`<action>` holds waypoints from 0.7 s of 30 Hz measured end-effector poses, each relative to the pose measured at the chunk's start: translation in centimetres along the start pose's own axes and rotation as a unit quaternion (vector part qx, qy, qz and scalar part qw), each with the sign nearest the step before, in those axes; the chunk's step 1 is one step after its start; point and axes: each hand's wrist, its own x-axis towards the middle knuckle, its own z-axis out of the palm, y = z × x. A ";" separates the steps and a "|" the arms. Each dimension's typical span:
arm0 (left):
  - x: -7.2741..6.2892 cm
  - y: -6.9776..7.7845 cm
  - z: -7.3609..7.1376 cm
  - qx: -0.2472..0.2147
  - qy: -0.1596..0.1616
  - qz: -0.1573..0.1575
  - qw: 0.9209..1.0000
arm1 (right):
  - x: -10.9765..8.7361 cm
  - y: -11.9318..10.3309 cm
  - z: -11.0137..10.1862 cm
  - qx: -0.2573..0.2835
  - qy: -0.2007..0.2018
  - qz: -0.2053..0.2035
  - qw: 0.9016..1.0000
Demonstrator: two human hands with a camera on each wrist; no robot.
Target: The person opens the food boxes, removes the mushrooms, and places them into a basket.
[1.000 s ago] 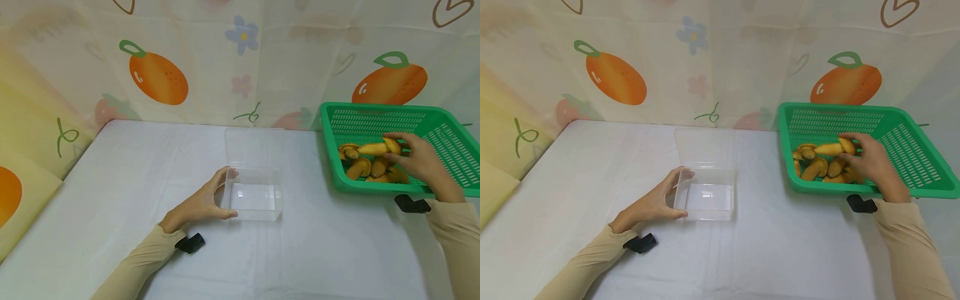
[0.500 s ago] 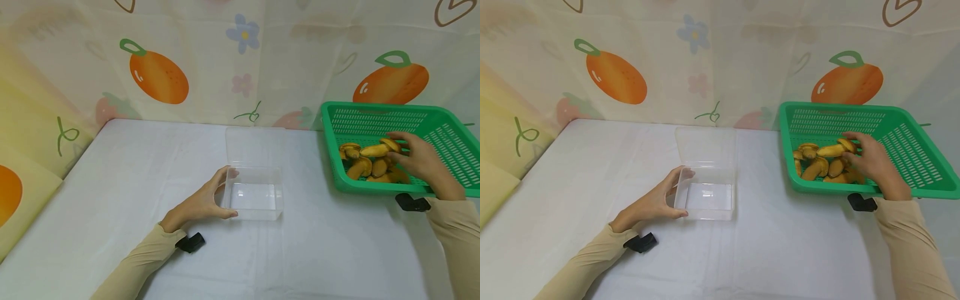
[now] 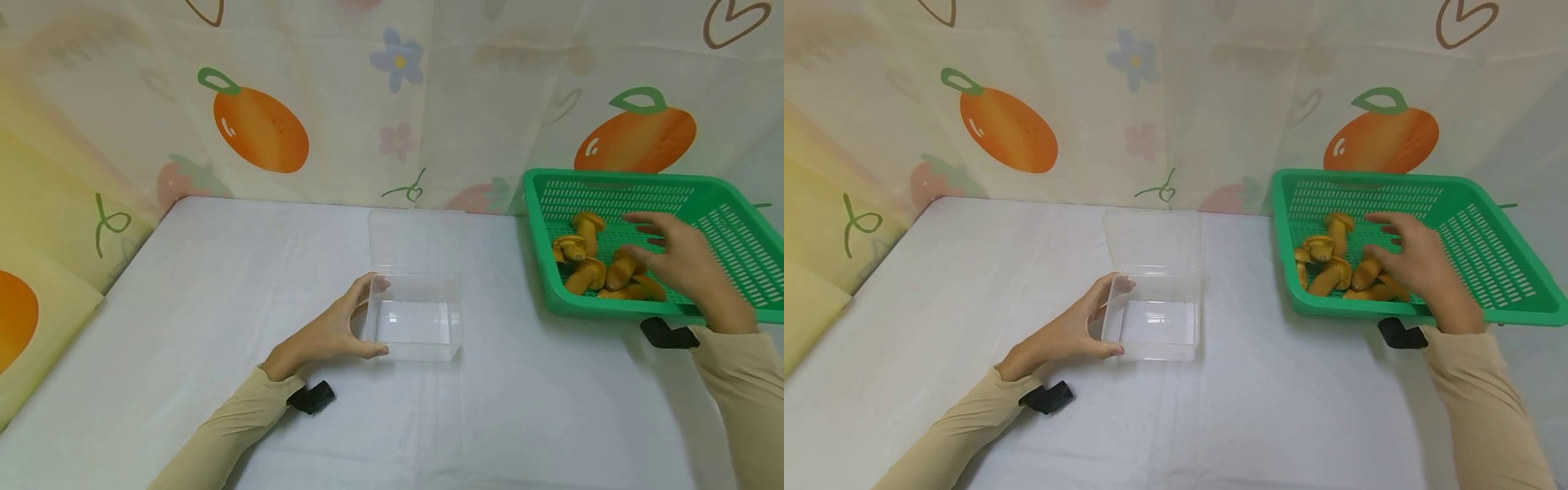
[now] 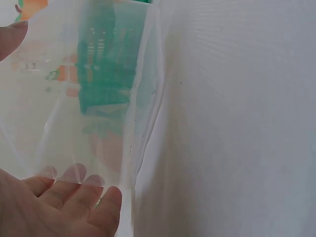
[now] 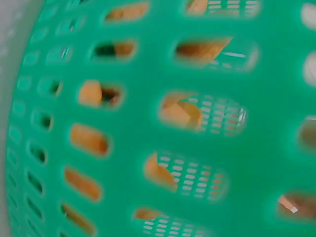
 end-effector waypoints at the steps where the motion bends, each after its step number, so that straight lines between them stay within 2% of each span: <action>1: 0.0 0.0 0.0 0.000 -0.001 -0.002 1.000 | 0.0 -0.2 0.1 0.003 0.001 -0.005 1.000; 11: -0.1 0.4 -0.3 0.015 -0.012 -0.025 0.999 | 0.1 -3.2 0.8 -0.001 0.003 -0.043 0.999; 17: -0.4 0.7 -0.7 0.030 -0.021 -0.027 0.999 | 0.4 -5.5 1.6 0.018 0.033 -0.114 0.993; 21: -0.4 1.2 -1.3 0.046 -0.024 -0.024 0.998 | 0.6 -7.5 2.2 0.029 0.031 -0.122 0.992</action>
